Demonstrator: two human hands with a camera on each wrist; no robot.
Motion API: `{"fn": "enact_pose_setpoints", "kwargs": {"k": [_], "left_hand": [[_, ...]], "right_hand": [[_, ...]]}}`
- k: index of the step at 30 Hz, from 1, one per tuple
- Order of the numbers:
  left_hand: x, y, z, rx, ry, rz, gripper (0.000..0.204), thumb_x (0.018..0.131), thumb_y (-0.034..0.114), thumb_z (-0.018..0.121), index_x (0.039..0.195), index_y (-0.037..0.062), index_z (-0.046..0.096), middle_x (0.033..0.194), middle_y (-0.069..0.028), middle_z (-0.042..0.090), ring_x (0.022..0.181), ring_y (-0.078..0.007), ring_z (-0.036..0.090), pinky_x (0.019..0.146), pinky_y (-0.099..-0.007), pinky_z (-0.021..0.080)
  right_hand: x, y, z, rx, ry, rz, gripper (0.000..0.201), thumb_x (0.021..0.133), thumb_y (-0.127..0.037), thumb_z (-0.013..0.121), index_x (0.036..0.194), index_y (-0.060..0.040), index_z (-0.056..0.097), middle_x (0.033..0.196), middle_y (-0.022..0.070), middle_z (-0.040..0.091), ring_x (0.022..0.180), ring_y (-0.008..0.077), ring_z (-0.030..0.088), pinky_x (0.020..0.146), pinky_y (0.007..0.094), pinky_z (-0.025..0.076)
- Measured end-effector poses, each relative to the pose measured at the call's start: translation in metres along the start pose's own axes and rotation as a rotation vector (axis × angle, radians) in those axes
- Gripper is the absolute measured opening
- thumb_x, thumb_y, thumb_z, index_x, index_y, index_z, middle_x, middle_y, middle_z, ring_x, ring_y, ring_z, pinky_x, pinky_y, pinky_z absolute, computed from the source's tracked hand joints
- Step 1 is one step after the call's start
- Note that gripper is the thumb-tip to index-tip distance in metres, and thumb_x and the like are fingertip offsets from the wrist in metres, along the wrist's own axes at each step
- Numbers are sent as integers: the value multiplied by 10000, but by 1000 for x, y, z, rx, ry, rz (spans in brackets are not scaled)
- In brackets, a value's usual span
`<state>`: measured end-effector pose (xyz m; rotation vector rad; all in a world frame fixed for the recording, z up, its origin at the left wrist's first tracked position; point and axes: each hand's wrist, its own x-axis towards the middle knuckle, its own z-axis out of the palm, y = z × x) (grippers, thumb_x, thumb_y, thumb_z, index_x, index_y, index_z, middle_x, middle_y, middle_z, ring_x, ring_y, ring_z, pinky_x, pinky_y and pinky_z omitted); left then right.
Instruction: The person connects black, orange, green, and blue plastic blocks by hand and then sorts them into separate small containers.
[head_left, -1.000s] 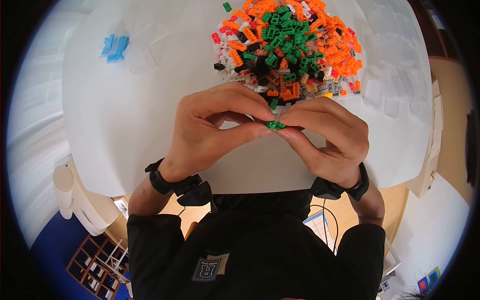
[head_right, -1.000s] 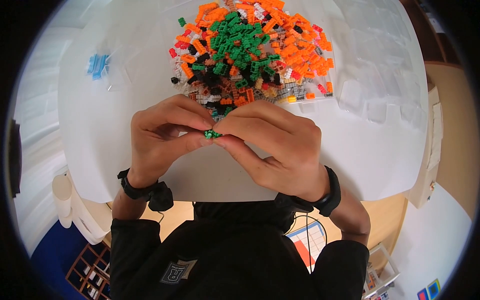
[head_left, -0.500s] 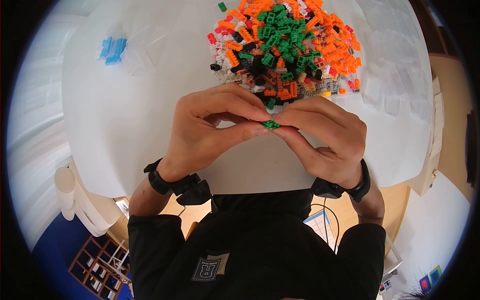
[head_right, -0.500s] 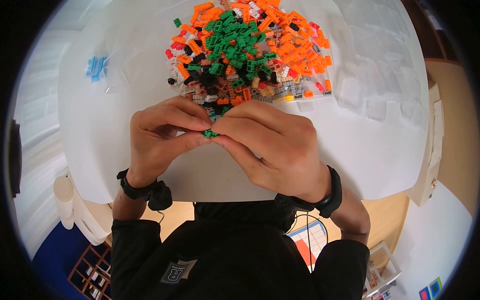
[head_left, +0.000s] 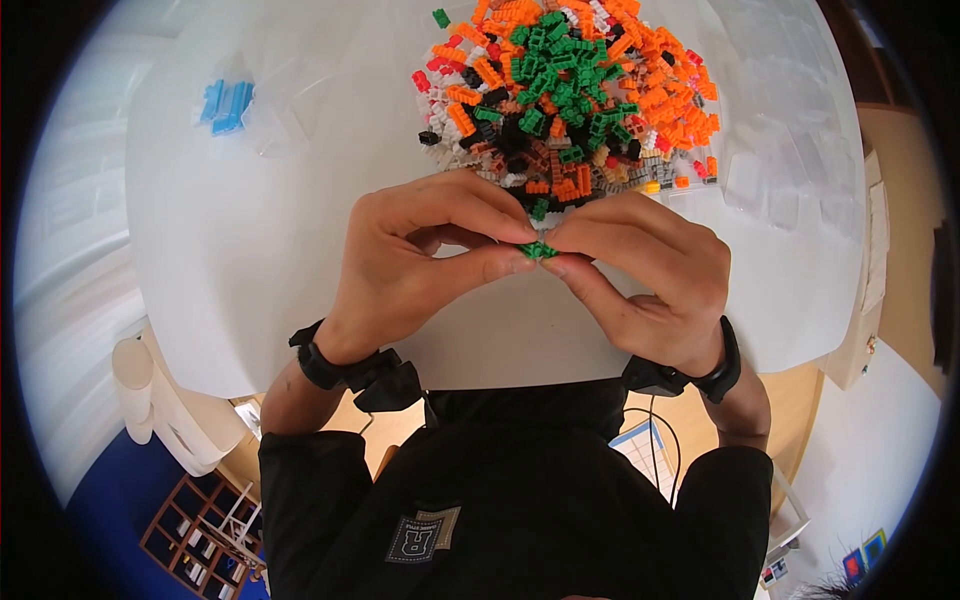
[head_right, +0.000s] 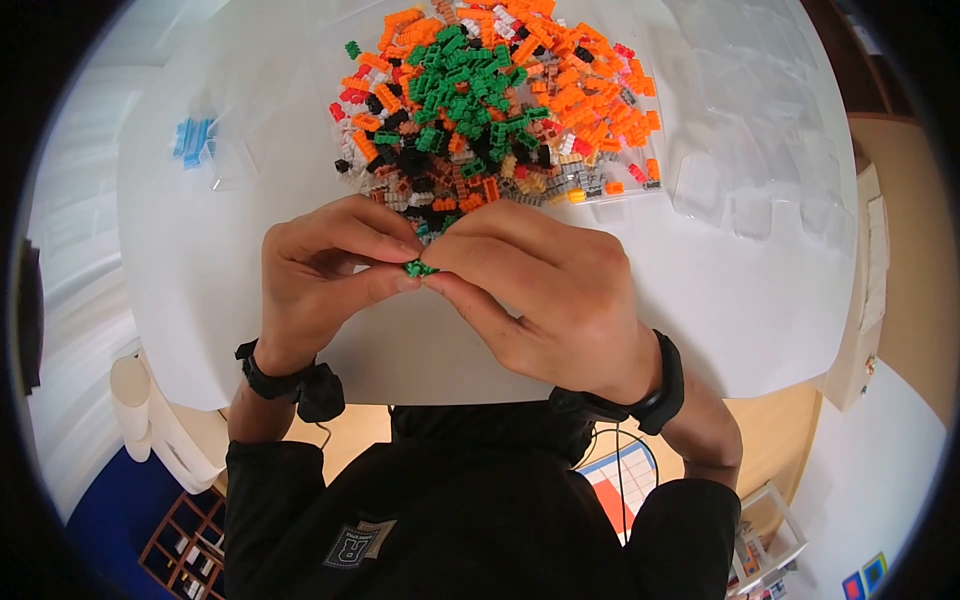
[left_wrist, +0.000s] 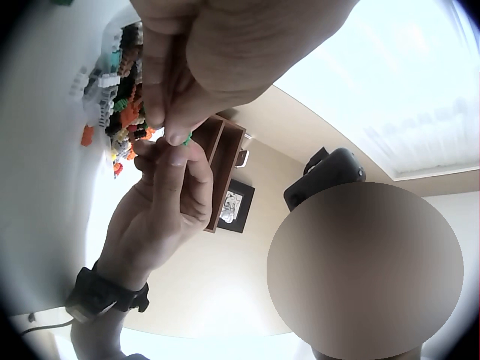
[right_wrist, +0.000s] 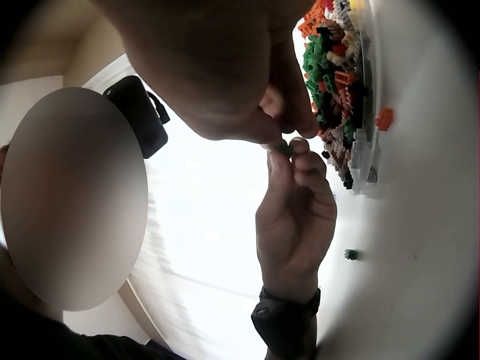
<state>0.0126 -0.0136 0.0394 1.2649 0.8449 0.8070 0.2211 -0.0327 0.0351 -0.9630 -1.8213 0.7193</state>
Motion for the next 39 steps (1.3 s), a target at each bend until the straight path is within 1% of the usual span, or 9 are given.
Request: {"fn": "enact_pose_setpoints", "kwargs": {"k": [8, 10, 12, 14, 17, 26, 33, 39], "left_hand": [[0, 0, 0, 16, 2, -18, 199, 719, -91, 740, 897, -22, 681, 941, -153, 637, 853, -189, 627, 725, -284, 532], [0, -1, -1, 21, -26, -12, 190, 757, -93, 699, 935, -27, 691, 977, -118, 643, 873, -164, 644, 773, -266, 546], [0, -1, -2, 21, -27, -13, 189, 758, -92, 699, 935, -27, 691, 978, -118, 643, 874, -164, 644, 774, -267, 546], [0, 0, -1, 21, -29, -14, 188, 759, -91, 699, 936, -27, 691, 978, -118, 643, 875, -164, 644, 774, -268, 546], [0, -1, -1, 20, -28, -8, 186, 759, -89, 702, 934, -27, 690, 978, -117, 643, 875, -164, 644, 776, -269, 547], [0, -2, -1, 27, -26, 8, 191, 755, -91, 706, 933, -26, 688, 974, -117, 642, 875, -164, 644, 772, -269, 550], [0, -1, -1, 28, -27, -12, 192, 754, -93, 707, 932, -25, 688, 971, -118, 641, 874, -164, 644, 769, -271, 552], [1, -4, 0, 52, -26, 7, 187, 757, -89, 708, 931, -23, 690, 966, -117, 642, 869, -165, 647, 761, -268, 555]], "right_hand": [[0, 0, -1, -9, -18, -11, 186, 685, 15, 743, 848, -27, 664, 808, 75, 640, 635, 217, 627, 518, 290, 492], [0, 0, -1, -9, -21, -8, 186, 686, 15, 742, 848, -27, 663, 807, 75, 640, 635, 217, 627, 519, 289, 492], [1, -1, -2, -9, -24, -5, 185, 687, 16, 741, 849, -27, 662, 806, 74, 639, 635, 216, 627, 520, 289, 492], [1, -2, -2, -8, -28, 24, 213, 649, 54, 761, 840, -14, 694, 790, 100, 663, 651, 194, 649, 562, 252, 501], [1, -2, -2, -17, -17, 22, 216, 648, 52, 763, 841, -15, 695, 787, 99, 663, 651, 193, 649, 563, 252, 501], [1, -3, -2, -17, -21, 23, 207, 651, 50, 766, 834, -11, 689, 784, 102, 660, 647, 201, 647, 558, 256, 498], [0, -1, -2, -17, -23, 7, 205, 656, 47, 764, 838, -10, 687, 787, 103, 659, 645, 202, 645, 552, 261, 497], [-1, -2, -3, -52, -66, 38, 185, 676, 49, 747, 838, -13, 685, 790, 95, 656, 646, 211, 644, 553, 265, 497]]}}
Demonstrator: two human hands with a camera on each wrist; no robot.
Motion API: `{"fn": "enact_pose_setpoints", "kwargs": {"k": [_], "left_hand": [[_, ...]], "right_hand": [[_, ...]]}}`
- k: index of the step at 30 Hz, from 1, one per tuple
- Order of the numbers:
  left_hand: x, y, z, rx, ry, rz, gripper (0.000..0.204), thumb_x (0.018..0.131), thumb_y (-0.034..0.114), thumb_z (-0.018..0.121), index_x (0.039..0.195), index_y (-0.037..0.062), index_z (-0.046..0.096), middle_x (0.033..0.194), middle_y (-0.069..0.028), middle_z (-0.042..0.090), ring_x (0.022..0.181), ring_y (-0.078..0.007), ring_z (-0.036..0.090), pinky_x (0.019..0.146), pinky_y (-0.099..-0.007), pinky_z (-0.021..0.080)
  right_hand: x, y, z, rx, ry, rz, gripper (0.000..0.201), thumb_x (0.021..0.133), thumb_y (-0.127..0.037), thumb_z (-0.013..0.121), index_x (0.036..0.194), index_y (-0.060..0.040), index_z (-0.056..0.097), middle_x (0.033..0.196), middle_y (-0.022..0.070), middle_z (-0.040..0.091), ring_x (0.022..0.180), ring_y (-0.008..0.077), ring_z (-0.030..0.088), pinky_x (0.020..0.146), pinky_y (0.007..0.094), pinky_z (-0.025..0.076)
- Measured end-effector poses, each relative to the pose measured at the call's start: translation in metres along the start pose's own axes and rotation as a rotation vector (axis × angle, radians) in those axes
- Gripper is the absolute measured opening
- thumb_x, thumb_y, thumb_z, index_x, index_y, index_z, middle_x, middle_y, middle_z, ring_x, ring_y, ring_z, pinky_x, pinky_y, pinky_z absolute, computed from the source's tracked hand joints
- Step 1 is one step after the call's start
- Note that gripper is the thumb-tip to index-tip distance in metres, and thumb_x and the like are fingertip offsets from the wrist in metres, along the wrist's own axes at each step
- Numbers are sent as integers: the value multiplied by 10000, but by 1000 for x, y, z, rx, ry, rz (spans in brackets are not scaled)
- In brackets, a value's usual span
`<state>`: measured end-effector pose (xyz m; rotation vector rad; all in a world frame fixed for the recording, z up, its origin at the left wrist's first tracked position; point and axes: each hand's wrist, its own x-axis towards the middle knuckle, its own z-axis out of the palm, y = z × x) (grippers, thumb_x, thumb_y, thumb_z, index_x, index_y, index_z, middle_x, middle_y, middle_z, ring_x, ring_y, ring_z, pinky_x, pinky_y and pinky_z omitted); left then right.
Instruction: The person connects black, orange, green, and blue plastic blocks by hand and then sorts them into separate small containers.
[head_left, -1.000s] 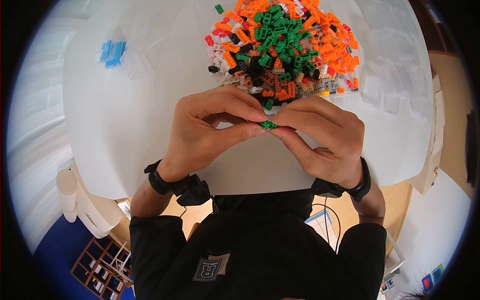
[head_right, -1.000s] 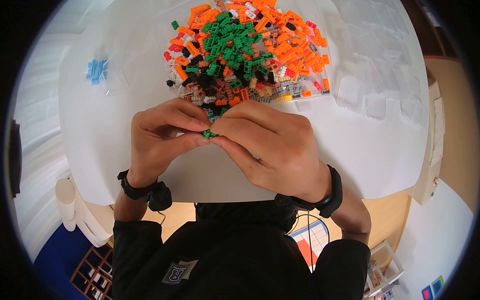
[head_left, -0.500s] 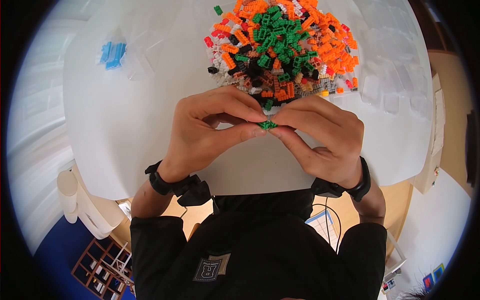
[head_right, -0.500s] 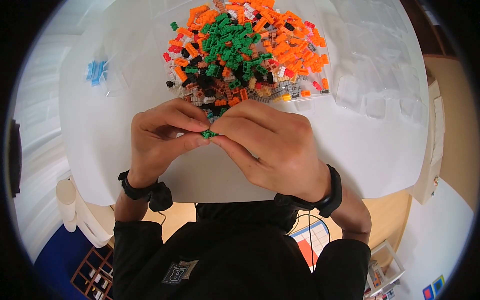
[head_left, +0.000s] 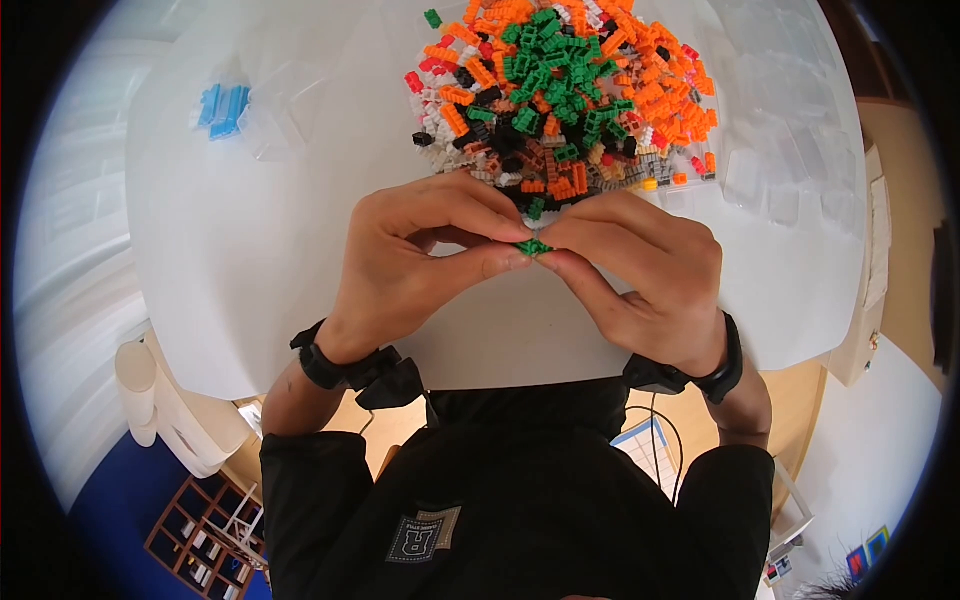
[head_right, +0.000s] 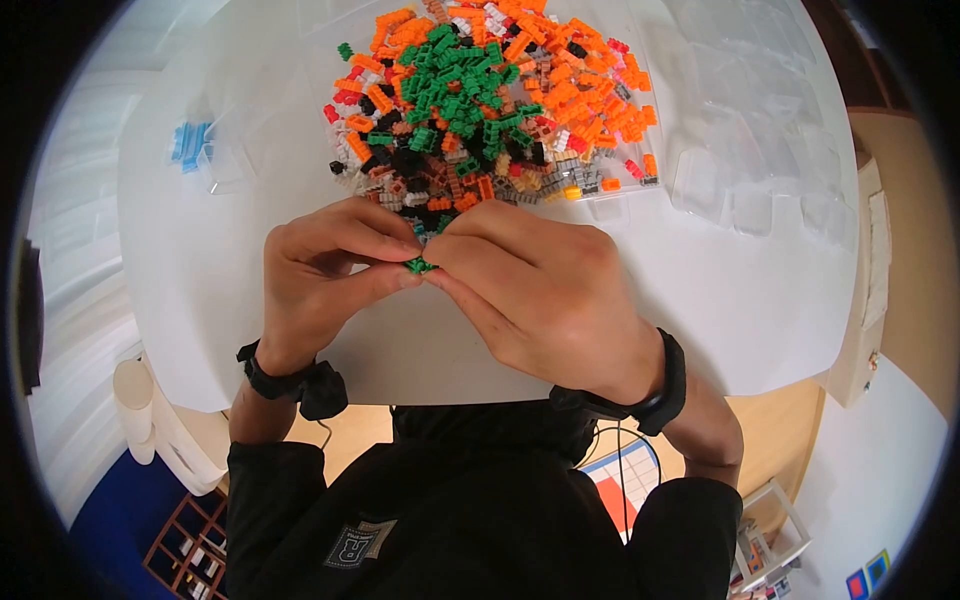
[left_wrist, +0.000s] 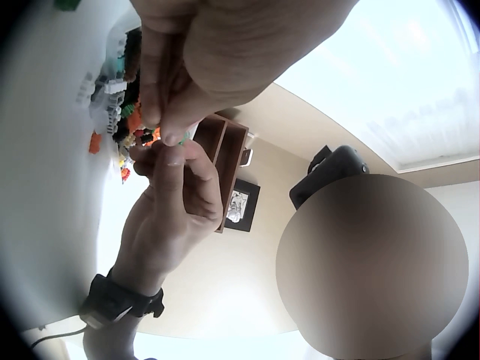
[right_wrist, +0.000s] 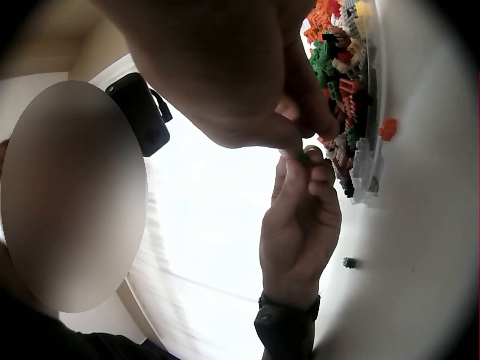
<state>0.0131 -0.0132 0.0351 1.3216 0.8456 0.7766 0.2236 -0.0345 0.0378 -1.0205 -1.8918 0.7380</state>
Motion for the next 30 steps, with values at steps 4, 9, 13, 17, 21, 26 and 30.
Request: {"fn": "enact_pose_setpoints", "kwargs": {"k": [4, 9, 13, 17, 21, 26, 30], "left_hand": [[0, 0, 3, 7, 39, -28, 209, 710, -132, 718, 892, -36, 681, 940, -160, 638, 853, -197, 632, 738, -288, 546], [1, 0, 4, 5, 44, -41, 204, 715, -125, 719, 895, -37, 678, 948, -163, 637, 859, -197, 632, 737, -291, 545], [1, -2, 2, 9, 29, -39, 175, 764, -84, 704, 926, -20, 695, 963, -118, 652, 864, -166, 648, 756, -267, 555], [1, -2, 2, -9, 30, -49, 175, 761, -85, 706, 923, -19, 695, 966, -119, 652, 861, -165, 647, 755, -268, 556], [1, -2, 3, -28, 37, -49, 174, 758, -85, 708, 918, -18, 695, 960, -119, 652, 862, -164, 646, 748, -266, 555], [2, -4, 2, -14, 45, -17, 172, 758, -84, 708, 916, -18, 694, 953, -116, 653, 856, -162, 645, 741, -264, 555], [2, -6, 5, 11, 55, 4, 170, 757, -80, 711, 914, -19, 692, 950, -110, 653, 852, -159, 646, 733, -262, 557]], "right_hand": [[0, 0, -1, -22, -33, 26, 179, 684, 46, 741, 841, -20, 686, 794, 94, 660, 653, 220, 646, 560, 271, 501], [-2, 2, 1, -10, -19, 47, 177, 684, 28, 755, 841, -20, 688, 791, 96, 665, 663, 223, 648, 572, 273, 505], [-2, 4, 3, 17, 4, 71, 175, 684, 26, 760, 838, -15, 687, 778, 96, 665, 663, 221, 644, 581, 274, 506], [-1, 4, 4, 61, 21, 65, 181, 681, 43, 758, 837, -8, 684, 773, 100, 664, 659, 215, 642, 580, 270, 503], [-1, 5, 4, 74, 25, 76, 184, 682, 50, 758, 840, -3, 682, 771, 103, 664, 660, 210, 643, 582, 263, 501], [0, 6, 5, 120, 35, 100, 182, 691, 53, 753, 850, -3, 682, 776, 104, 664, 660, 203, 647, 583, 260, 504], [-1, 4, 4, 36, 34, 87, 175, 699, 51, 750, 850, -7, 683, 783, 99, 668, 655, 197, 647, 582, 261, 507]]}}
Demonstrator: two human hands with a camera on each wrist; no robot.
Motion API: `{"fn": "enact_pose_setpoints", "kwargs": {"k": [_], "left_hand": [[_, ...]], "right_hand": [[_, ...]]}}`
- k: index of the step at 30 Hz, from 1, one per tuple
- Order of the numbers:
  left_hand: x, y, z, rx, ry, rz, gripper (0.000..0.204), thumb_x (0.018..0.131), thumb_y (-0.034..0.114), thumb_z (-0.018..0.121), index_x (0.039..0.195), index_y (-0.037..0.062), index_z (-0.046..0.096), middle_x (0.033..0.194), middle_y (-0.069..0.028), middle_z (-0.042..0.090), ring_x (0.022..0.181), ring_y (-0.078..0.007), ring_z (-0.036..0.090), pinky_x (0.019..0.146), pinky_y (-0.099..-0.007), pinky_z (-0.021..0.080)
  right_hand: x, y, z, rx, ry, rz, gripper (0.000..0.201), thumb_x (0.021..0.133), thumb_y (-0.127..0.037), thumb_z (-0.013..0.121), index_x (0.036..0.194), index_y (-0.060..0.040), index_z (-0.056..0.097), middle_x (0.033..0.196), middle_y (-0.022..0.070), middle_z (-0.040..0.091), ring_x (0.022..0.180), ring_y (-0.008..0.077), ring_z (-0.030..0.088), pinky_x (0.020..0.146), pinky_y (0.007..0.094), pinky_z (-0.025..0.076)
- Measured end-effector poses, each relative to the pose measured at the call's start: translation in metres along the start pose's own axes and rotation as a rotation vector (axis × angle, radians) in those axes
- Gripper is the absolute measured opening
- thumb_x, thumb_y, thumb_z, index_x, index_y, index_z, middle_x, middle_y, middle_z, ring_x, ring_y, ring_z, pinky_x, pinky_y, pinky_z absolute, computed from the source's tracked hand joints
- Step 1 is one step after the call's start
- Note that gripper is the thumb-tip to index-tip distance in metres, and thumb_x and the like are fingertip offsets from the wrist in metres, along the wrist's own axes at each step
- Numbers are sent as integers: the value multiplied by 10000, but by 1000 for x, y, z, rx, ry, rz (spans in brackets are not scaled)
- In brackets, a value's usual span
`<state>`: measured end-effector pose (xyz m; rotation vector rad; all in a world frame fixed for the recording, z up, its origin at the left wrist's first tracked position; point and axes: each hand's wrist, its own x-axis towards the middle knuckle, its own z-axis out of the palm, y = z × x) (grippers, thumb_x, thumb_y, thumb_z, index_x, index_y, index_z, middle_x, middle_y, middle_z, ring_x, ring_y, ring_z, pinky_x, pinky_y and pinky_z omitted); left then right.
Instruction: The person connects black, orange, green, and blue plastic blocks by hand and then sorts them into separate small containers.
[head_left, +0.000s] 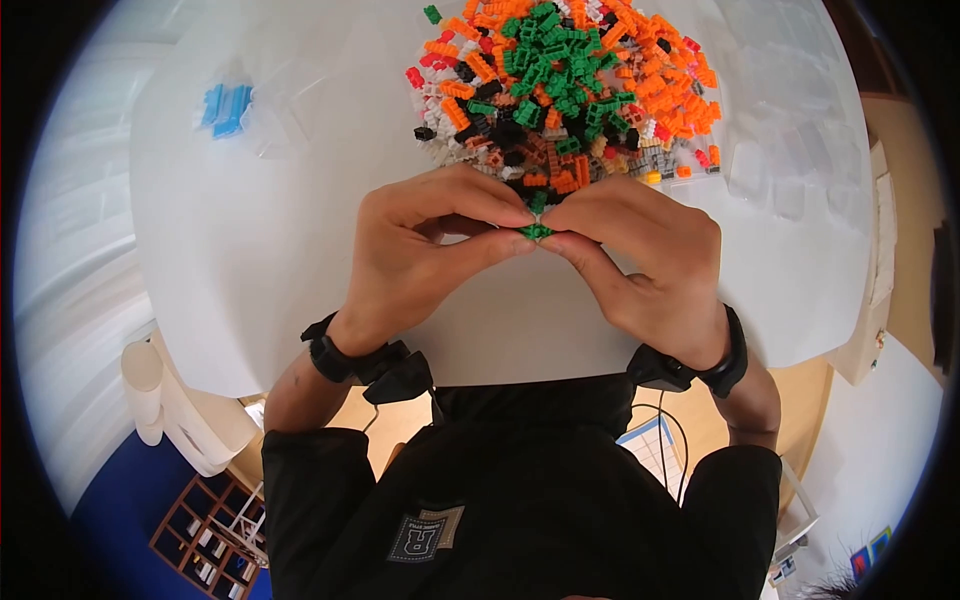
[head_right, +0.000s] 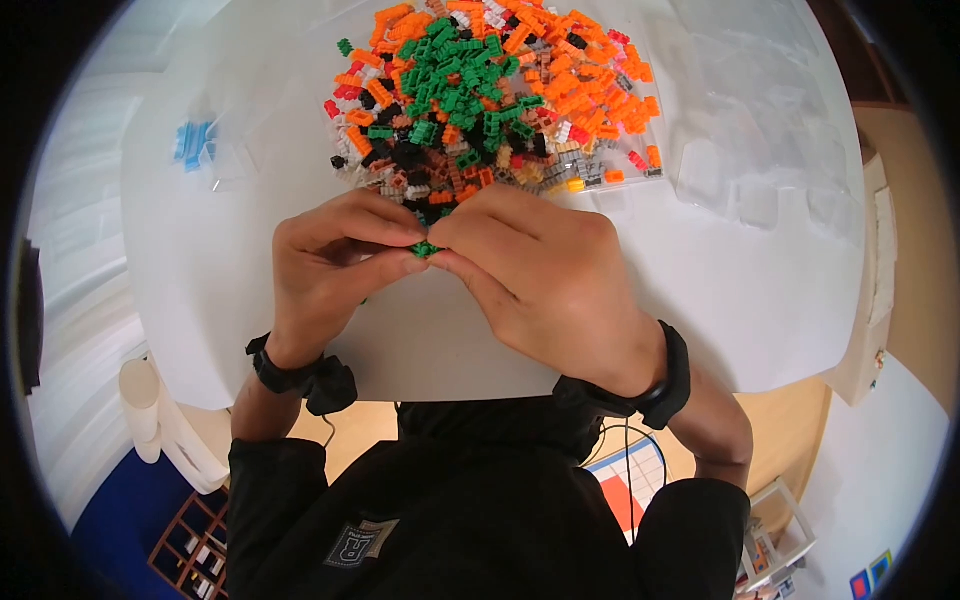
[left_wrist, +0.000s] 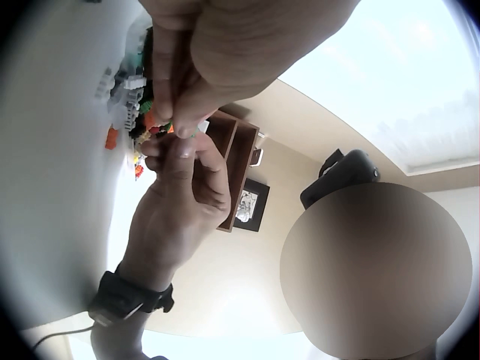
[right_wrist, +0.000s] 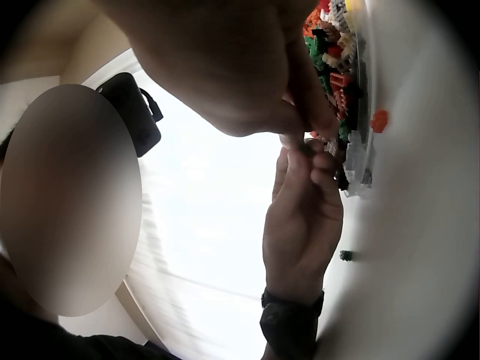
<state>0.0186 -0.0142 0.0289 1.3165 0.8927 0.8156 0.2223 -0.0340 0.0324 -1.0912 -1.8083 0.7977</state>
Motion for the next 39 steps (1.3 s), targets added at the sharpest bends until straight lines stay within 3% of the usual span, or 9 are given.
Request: {"fn": "enact_pose_setpoints", "kwargs": {"k": [8, 12, 14, 19, 24, 27, 32, 34, 39], "left_hand": [[1, 4, 0, 23, -6, -16, 172, 752, -79, 716, 915, -34, 683, 949, -121, 653, 861, -170, 649, 743, -269, 562], [-1, 3, 2, 18, 16, 49, 190, 751, -91, 710, 933, -45, 679, 955, -129, 653, 860, -182, 651, 759, -271, 558], [-1, 4, 3, 37, 26, 79, 195, 751, -94, 708, 938, -47, 680, 958, -131, 655, 863, -187, 652, 763, -272, 556], [-2, -2, 5, 153, 83, 274, 194, 748, -122, 677, 930, -53, 679, 913, -139, 676, 827, -182, 669, 723, -257, 547], [0, 0, 7, 192, 108, 290, 196, 747, -125, 668, 929, -52, 678, 898, -139, 678, 809, -179, 673, 707, -249, 544], [-1, 2, 6, 124, 98, 230, 205, 740, -136, 673, 929, -58, 672, 925, -158, 668, 828, -205, 663, 717, -276, 548], [3, 0, 2, -28, 77, 228, 222, 722, -132, 691, 921, -38, 671, 962, -166, 636, 866, -217, 624, 715, -299, 525], [6, -4, -1, 114, 89, 368, 232, 709, -70, 733, 920, 24, 717, 939, -82, 611, 755, -126, 603, 611, -219, 491], [6, -3, -2, 174, 92, 390, 239, 696, -37, 753, 912, 62, 729, 880, -49, 559, 682, -96, 545, 562, -210, 444]], "right_hand": [[2, 1, 1, 149, 12, 117, 162, 693, 22, 738, 819, -37, 653, 720, 87, 631, 615, 255, 609, 539, 312, 479], [5, 0, -1, 100, 32, 34, 164, 691, 18, 741, 818, -36, 653, 716, 83, 631, 608, 253, 606, 536, 304, 472], [9, -6, -8, 131, -62, 95, 163, 710, 62, 740, 850, 14, 672, 767, 96, 667, 662, 170, 662, 584, 243, 528], [15, -11, -13, -27, -93, -17, 167, 711, 74, 731, 853, 7, 675, 772, 99, 667, 661, 167, 654, 584, 239, 522], [16, -8, -10, -74, -103, -39, 183, 710, 86, 722, 869, 7, 678, 771, 99, 667, 672, 162, 647, 600, 240, 524], [14, -1, -7, 142, -80, 47, 159, 726, 40, 717, 861, -27, 666, 795, 80, 654, 651, 196, 642, 542, 263, 487], [14, -4, -10, 732, -101, 421, 129, 830, -4, 685, 956, 18, 672, 888, 97, 671, 752, 158, 665, 644, 259, 550], [14, -6, -6, 796, -113, 486, 143, 852, -32, 670, 981, 30, 663, 909, 106, 669, 756, 167, 667, 642, 262, 551], [16, -5, -4, 932, -220, 641, 217, 898, -104, 634, 1038, 61, 636, 906, 123, 671, 751, 177, 671, 635, 273, 553]]}}
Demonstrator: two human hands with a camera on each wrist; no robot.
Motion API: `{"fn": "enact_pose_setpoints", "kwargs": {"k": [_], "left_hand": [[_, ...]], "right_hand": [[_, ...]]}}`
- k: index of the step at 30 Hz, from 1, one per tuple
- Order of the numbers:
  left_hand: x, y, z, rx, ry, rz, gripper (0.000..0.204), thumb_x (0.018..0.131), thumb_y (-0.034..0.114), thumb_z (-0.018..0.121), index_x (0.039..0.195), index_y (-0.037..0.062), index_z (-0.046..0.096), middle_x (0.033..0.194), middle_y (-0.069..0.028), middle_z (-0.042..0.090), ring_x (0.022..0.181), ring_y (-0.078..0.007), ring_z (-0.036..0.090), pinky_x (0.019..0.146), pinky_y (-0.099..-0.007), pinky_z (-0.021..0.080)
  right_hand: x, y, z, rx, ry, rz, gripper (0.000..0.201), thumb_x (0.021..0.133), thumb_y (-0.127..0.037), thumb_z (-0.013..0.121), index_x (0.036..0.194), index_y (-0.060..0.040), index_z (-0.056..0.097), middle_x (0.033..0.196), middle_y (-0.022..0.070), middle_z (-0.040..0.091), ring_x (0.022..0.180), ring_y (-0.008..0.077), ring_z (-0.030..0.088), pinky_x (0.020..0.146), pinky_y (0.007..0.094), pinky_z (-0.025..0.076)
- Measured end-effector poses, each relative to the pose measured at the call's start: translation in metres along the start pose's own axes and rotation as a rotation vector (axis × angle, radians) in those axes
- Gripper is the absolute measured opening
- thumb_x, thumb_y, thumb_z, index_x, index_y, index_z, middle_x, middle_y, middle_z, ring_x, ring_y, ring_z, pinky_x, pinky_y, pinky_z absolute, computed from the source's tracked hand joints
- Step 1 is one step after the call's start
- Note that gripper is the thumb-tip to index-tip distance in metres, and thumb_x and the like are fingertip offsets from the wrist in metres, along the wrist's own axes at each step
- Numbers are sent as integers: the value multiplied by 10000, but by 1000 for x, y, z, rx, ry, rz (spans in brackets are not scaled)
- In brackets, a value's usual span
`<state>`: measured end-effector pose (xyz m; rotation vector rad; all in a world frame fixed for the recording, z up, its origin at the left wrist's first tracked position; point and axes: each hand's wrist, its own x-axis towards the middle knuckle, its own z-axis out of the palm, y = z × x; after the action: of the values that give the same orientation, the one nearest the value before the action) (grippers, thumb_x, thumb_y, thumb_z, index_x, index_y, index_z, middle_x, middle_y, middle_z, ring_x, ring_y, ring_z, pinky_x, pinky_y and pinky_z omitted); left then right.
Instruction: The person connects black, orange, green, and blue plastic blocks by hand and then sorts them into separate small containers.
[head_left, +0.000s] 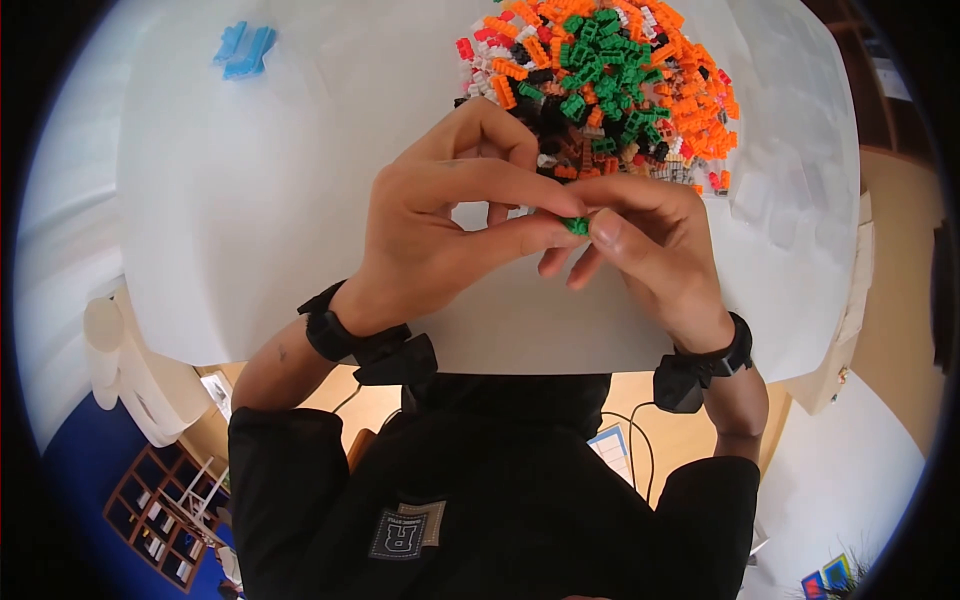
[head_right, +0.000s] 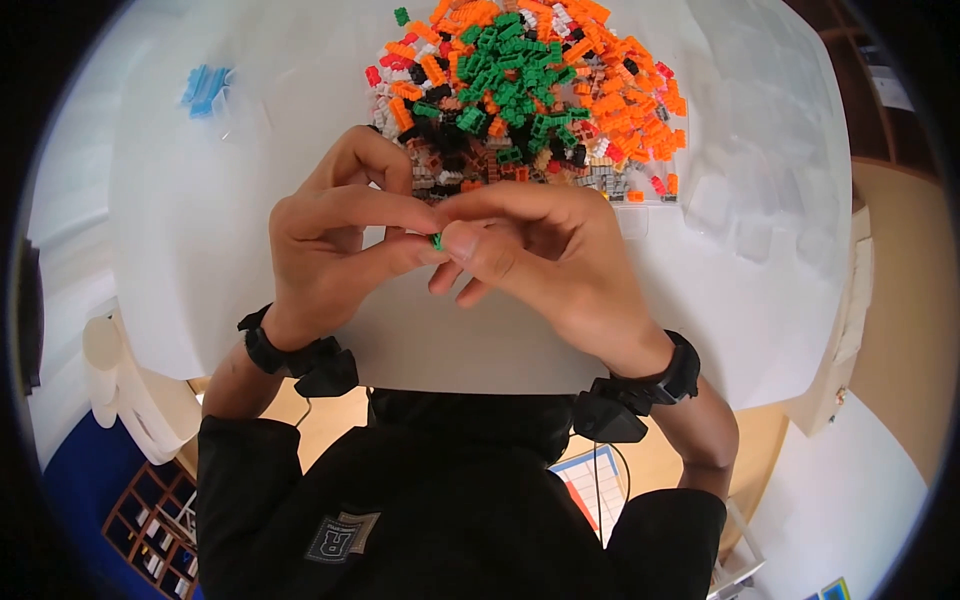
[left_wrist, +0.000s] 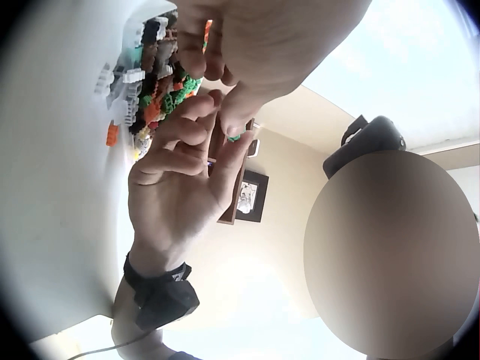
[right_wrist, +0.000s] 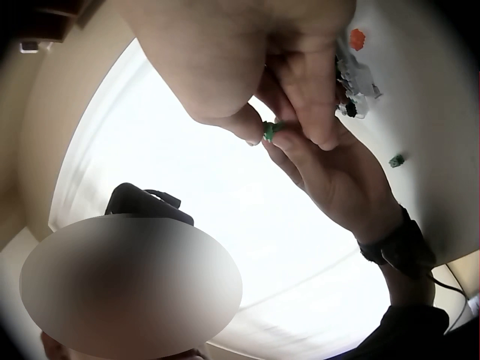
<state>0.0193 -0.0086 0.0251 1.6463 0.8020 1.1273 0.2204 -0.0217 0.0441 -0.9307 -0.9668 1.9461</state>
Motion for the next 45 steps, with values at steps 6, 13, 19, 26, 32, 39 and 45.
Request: {"fn": "enact_pose_setpoints", "kwargs": {"k": [6, 13, 19, 26, 32, 39, 45], "left_hand": [[-3, -1, 6, -49, -7, -57, 217, 704, -24, 748, 909, 43, 720, 860, -37, 576, 671, -96, 550, 563, -213, 447], [-2, 9, 9, -226, -13, -262, 179, 729, -65, 715, 901, -22, 692, 893, -86, 584, 772, -148, 572, 631, -242, 460], [-2, 5, 6, -142, -61, -170, 178, 735, -80, 705, 906, -37, 682, 902, -95, 594, 776, -155, 611, 657, -248, 506], [-2, 4, 6, -215, -60, -246, 184, 739, -97, 693, 913, -42, 679, 915, -96, 588, 796, -164, 616, 682, -257, 511], [-1, 3, 5, -216, -80, -251, 198, 740, -100, 688, 930, -43, 679, 927, -95, 585, 815, -161, 602, 689, -260, 513], [-1, 3, 3, -301, -94, -294, 207, 750, -98, 683, 952, -54, 670, 936, -101, 586, 827, -158, 591, 675, -259, 511], [0, 3, -1, -394, -93, -310, 197, 762, -90, 685, 954, -62, 659, 956, -115, 581, 811, -149, 589, 629, -245, 500]], "right_hand": [[-1, 3, -5, -76, -50, 4, 232, 916, -128, 617, 1014, 82, 634, 833, 120, 674, 714, 175, 672, 634, 270, 557], [-1, 3, -6, -24, -53, 47, 235, 918, -146, 620, 998, 74, 635, 824, 116, 668, 705, 172, 670, 633, 261, 553], [-1, 4, -9, 0, -61, 81, 234, 918, -157, 624, 985, 67, 634, 816, 111, 667, 696, 172, 669, 624, 255, 546], [0, 6, -11, 38, -72, 116, 228, 917, -157, 622, 982, 60, 638, 818, 112, 671, 694, 172, 671, 627, 253, 544], [1, 6, -10, 15, -51, 124, 249, 923, -177, 616, 981, 63, 642, 826, 119, 679, 696, 173, 673, 631, 252, 547], [0, 2, -8, -25, -21, 114, 269, 928, -184, 610, 985, 77, 644, 833, 127, 680, 695, 178, 674, 630, 263, 555], [-3, -7, -7, -316, 106, -163, 180, 881, -81, 643, 1008, 43, 668, 868, 112, 668, 726, 164, 666, 634, 253, 548]]}}
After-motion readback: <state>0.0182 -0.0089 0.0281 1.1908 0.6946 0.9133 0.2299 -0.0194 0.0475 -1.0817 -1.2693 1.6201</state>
